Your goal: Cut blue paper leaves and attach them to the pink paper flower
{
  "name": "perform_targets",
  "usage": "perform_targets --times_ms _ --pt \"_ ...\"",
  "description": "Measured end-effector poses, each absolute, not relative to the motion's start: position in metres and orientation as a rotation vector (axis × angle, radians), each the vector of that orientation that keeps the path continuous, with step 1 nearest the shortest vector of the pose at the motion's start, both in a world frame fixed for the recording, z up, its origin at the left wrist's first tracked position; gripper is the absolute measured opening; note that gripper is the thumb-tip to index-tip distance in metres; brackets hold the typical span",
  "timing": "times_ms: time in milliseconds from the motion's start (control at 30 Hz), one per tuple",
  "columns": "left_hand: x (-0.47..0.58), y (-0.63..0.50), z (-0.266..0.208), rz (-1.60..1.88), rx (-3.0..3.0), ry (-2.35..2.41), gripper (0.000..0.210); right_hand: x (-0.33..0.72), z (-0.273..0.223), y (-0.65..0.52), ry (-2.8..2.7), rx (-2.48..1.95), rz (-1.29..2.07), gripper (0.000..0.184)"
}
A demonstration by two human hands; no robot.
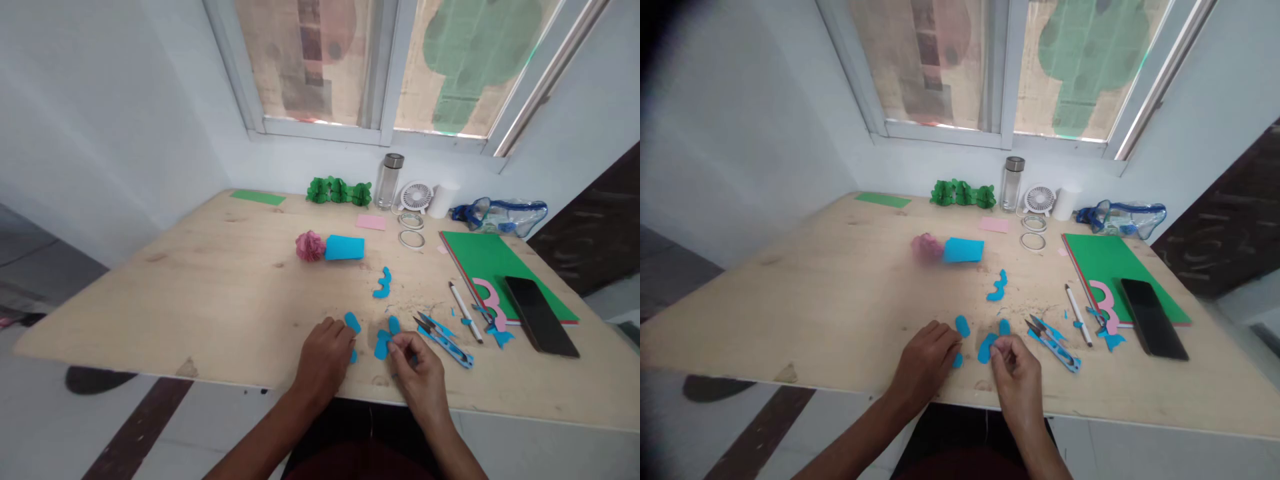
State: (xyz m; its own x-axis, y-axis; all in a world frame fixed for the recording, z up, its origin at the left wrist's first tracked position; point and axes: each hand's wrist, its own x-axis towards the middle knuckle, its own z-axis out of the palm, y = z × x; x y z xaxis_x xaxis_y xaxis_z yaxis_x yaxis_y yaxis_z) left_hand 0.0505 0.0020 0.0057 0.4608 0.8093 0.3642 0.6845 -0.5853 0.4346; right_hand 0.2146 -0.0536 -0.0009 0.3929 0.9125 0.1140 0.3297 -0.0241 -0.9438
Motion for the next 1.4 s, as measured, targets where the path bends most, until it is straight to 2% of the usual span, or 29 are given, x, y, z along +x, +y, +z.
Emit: perform_targets --times_ms 133,200,467,800,1067,1267,1400 --pt "0.032 0.018 0.004 0.977 2.469 1.319 0.023 0.214 -0.012 -0.056 -1.225 -1.607 0.564 0.018" --pt "0.019 0.037 0.01 1.014 2.318 1.529 0.019 0.214 -0.017 -0.057 -1.249 -1.606 0.523 0.017" --pt "0.004 0.13 0.038 0.955 2.048 1.998 0.02 0.215 -0.025 -0.059 -1.254 -1.537 0.383 0.013" --pt "0.02 0.158 0.043 0.775 1.971 2.192 0.027 0.211 -0.018 -0.062 -1.235 -1.539 0.35 0.01" --pt "0.016 0.153 0.042 0.697 2.002 2.28 0.029 0.214 -0.02 -0.06 -1.236 -1.529 0.369 0.01" --pt "0.003 0.102 0.043 0.68 2.029 2.348 0.028 0.213 -0.016 -0.062 -1.156 -1.52 0.402 0.01" --pt "0.005 0.047 0.032 0.91 2.172 2.29 0.019 0.215 -0.015 -0.062 -1.143 -1.52 0.408 0.01"
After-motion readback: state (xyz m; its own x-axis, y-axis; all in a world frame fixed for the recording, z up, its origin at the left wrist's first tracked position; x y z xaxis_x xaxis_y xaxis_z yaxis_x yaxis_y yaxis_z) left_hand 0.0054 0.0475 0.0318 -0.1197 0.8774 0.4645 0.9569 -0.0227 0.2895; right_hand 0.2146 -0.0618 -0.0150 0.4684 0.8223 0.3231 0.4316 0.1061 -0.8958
